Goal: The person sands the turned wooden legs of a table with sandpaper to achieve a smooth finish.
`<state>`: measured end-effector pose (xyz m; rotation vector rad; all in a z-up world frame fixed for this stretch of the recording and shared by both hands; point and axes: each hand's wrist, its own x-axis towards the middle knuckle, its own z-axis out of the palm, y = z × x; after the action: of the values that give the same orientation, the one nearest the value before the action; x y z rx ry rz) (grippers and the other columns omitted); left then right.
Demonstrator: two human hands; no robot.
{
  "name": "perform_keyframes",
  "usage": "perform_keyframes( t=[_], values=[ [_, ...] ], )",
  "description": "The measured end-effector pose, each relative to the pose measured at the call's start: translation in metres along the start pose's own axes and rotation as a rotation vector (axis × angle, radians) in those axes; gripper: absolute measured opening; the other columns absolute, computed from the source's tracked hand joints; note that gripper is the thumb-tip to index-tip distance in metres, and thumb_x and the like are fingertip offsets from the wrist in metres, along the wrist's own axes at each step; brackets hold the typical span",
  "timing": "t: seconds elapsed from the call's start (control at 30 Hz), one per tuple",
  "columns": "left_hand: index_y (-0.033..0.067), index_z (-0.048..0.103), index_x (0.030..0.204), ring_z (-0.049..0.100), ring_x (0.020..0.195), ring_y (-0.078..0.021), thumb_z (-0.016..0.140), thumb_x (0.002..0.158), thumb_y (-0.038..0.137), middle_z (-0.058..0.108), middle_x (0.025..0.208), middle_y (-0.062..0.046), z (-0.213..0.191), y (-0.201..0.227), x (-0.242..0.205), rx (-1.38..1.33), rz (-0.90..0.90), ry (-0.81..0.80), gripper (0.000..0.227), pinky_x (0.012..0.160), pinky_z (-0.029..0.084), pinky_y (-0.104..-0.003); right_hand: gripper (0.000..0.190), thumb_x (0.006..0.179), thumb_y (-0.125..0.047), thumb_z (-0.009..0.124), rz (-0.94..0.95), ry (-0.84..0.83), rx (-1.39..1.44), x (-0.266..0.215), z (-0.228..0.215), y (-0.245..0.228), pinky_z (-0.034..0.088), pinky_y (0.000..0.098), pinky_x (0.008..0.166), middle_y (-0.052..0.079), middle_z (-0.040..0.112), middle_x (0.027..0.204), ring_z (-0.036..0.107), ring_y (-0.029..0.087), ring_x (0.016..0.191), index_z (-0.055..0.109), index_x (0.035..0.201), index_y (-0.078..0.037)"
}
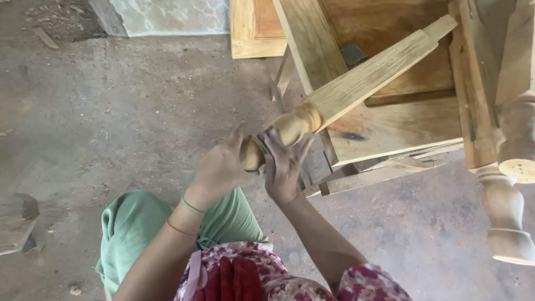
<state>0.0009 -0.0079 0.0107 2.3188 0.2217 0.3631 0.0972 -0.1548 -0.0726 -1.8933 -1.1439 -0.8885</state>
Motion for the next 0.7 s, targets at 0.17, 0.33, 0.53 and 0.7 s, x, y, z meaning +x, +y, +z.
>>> perform_keyframes(
  t=[0.17,0.33,0.53,0.7],
  values=[
    [-0.0135,0.005,0.154,0.074,0.087,-0.0406,0.078,0.063,0.018,0.072,0.099,-0.025,0.011,-0.012,-0.001,-0.151,-0.01,0.014,0.121,0.077,0.061,-0.043,0.038,0.105,-0.012,0.062,0.132,-0.385,0.038,0.054,0.002,-0.002,0.014,0.0673,0.128,0.014,0.077,0.109,0.07,0.029,0.105,0.055,0.142,-0.007],
    [-0.0085,-0.013,0.155,0.073,0.085,-0.0421,0.083,0.056,0.016,0.073,0.096,-0.024,-0.006,-0.013,0.011,-0.23,-0.062,-0.01,0.14,0.079,0.059,-0.043,0.043,0.108,-0.008,0.057,0.108,-0.305,-0.001,0.009,-0.009,-0.003,0.006,0.0683,0.132,0.017,0.074,0.12,0.072,0.03,0.115,0.047,0.15,-0.005],
    [-0.0123,-0.009,0.158,0.073,0.084,-0.0414,0.078,0.064,0.016,0.07,0.093,-0.027,0.005,-0.025,0.015,-0.148,0.009,-0.007,0.132,0.078,0.057,-0.043,0.048,0.102,-0.005,0.055,0.131,-0.194,-0.025,-0.023,0.001,0.007,-0.011,0.0735,0.121,0.02,0.067,0.137,0.062,0.031,0.129,0.045,0.149,-0.003],
    [-0.0124,-0.004,0.156,0.073,0.086,-0.0401,0.081,0.058,0.016,0.072,0.093,-0.025,-0.001,-0.02,0.011,-0.214,-0.013,-0.047,0.133,0.077,0.057,-0.042,0.04,0.109,-0.007,0.05,0.086,-0.131,0.051,0.011,0.008,-0.007,-0.013,0.0673,0.127,0.013,0.066,0.144,0.059,0.029,0.142,0.046,0.149,-0.008]
  ],
)
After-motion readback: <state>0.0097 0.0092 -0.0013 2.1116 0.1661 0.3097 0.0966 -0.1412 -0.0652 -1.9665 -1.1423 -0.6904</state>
